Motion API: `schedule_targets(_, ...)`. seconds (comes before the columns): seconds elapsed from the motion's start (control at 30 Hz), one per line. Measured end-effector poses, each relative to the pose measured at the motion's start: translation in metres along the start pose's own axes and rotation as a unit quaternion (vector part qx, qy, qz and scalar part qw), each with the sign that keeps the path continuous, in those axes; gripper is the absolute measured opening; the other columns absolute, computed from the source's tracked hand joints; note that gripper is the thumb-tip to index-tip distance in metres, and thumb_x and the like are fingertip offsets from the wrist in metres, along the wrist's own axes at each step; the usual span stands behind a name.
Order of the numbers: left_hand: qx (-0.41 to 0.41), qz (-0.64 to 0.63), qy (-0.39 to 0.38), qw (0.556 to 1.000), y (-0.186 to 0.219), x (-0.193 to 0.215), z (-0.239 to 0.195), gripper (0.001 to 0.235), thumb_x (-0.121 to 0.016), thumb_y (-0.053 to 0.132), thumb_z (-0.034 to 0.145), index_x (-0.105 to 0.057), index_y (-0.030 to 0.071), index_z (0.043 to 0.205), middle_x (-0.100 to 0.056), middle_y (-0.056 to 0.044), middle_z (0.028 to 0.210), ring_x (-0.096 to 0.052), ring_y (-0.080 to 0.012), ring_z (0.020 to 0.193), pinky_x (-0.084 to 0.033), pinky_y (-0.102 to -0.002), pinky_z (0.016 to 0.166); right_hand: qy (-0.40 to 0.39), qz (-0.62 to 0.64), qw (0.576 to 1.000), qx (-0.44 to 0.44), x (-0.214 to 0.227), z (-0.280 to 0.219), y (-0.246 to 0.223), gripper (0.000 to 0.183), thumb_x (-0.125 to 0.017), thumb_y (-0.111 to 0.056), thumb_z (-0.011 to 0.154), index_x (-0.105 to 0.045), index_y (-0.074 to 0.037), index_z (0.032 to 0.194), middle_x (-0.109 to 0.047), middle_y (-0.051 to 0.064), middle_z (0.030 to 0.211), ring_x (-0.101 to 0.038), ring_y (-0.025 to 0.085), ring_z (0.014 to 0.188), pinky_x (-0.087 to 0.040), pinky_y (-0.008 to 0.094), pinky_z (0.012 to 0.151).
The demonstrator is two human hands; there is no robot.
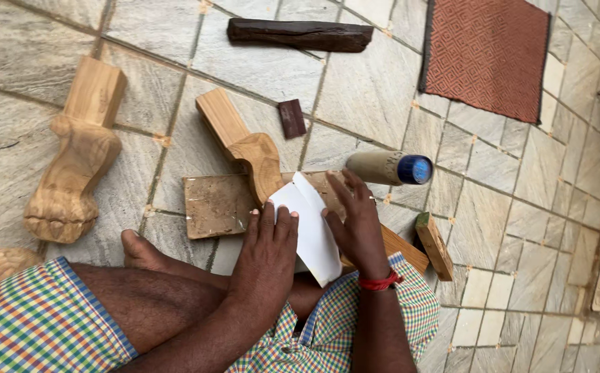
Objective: The person sits on a tiled floor and sands a carved wooden piece using a small piece of sandpaper. They tear a piece of sandpaper from a larger sheet, wrap it around a small block, and rub it against the wooden object to smooth its surface.
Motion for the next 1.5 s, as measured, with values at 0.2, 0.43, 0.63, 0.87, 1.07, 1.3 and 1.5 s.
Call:
schedule_targets(0.2, 0.045, -0.006, 0.062, 0.997, 0.000, 0.002, 0.001, 0.068, -0.046, 0.030, 0.097, -0.030, -0.005, 0.154, -0.024, -0.033, 0.165, -0.019, -0.0454, 0.153, -0.020, -0.055, 0.116, -0.095, 0.072, 0.992, 0.038, -0.029, -0.008, -0.024, 0.037, -0.063, -0.025, 0.101, -0.067, -0.022, 0.138, -0.055, 0.018, 0.150, -0.062, 0.035, 0.131, -0.054, 0.042, 0.103)
schedule_targets(0.43, 0.029, 0.016, -0.011, 0.999, -0.007, 0.015, -0.001, 0.077, -0.051, 0.035, 0.098, -0.021, -0.007, 0.156, -0.018, -0.035, 0.165, -0.021, -0.0486, 0.150, -0.021, -0.060, 0.121, -0.149, 0.187, 0.971, 0.023, -0.038, -0.006, -0.018, 0.043, -0.054, -0.029, 0.108, -0.058, -0.018, 0.149, -0.054, 0.016, 0.156, -0.059, 0.035, 0.139, -0.051, 0.046, 0.110)
schedule_targets(0.63, 0.018, -0.005, -0.053, 0.998, -0.021, 0.023, 0.004, 0.084, -0.061, 0.033, 0.097, -0.018, -0.014, 0.153, -0.018, -0.036, 0.162, -0.024, -0.0470, 0.150, -0.023, -0.057, 0.116, -0.216, 0.188, 0.946, -0.153, -0.035, -0.004, 0.006, 0.064, -0.053, -0.037, 0.101, -0.034, -0.022, 0.160, -0.053, 0.016, 0.152, -0.062, 0.030, 0.128, -0.052, 0.044, 0.102)
schedule_targets(0.87, 0.025, -0.001, 0.029, 0.999, -0.022, 0.028, 0.005, 0.065, -0.056, 0.025, 0.098, -0.034, -0.014, 0.144, -0.030, -0.034, 0.158, -0.032, -0.0432, 0.146, -0.035, -0.053, 0.115, -0.130, 0.298, 0.914, -0.242, -0.036, 0.002, 0.019, 0.064, -0.078, -0.029, 0.085, -0.059, -0.009, 0.143, -0.069, 0.019, 0.133, -0.070, 0.027, 0.115, -0.058, 0.041, 0.097)
schedule_targets(1.07, 0.038, -0.045, 0.054, 0.997, -0.028, 0.027, 0.017, 0.067, -0.052, 0.045, 0.104, -0.048, -0.014, 0.135, -0.050, -0.026, 0.139, -0.047, -0.0311, 0.129, -0.045, -0.043, 0.105, -0.102, 0.290, 0.931, -0.196, -0.044, -0.002, 0.022, 0.050, -0.077, -0.026, 0.088, -0.067, -0.018, 0.137, -0.070, 0.011, 0.132, -0.066, 0.023, 0.118, -0.054, 0.036, 0.098)
schedule_targets(1.3, 0.054, -0.022, 0.080, 0.995, -0.029, 0.027, 0.018, 0.075, -0.056, 0.049, 0.098, -0.047, -0.013, 0.140, -0.055, -0.019, 0.125, -0.053, -0.0257, 0.111, -0.050, -0.038, 0.090, -0.068, 0.293, 0.944, -0.134, -0.042, -0.003, 0.019, 0.036, -0.073, -0.024, 0.093, -0.073, -0.020, 0.129, -0.067, 0.005, 0.123, -0.066, 0.017, 0.110, -0.055, 0.033, 0.091)
schedule_targets(1.5, 0.047, -0.024, 0.139, 0.989, -0.028, 0.027, 0.017, 0.066, -0.053, 0.047, 0.099, -0.044, 0.001, 0.145, -0.056, -0.017, 0.117, -0.052, -0.0275, 0.109, -0.050, -0.041, 0.088, -0.061, 0.290, 0.947, -0.123, -0.049, -0.002, 0.022, 0.032, -0.069, -0.026, 0.098, -0.074, -0.020, 0.130, -0.066, 0.004, 0.119, -0.064, 0.017, 0.106, -0.057, 0.035, 0.090)
Point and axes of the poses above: each hand's wrist, its own z-axis towards the middle knuckle, its own x-axis out of the back of the hand, y = z × x, the point moved 6 cm from there along z, towards the middle knuckle
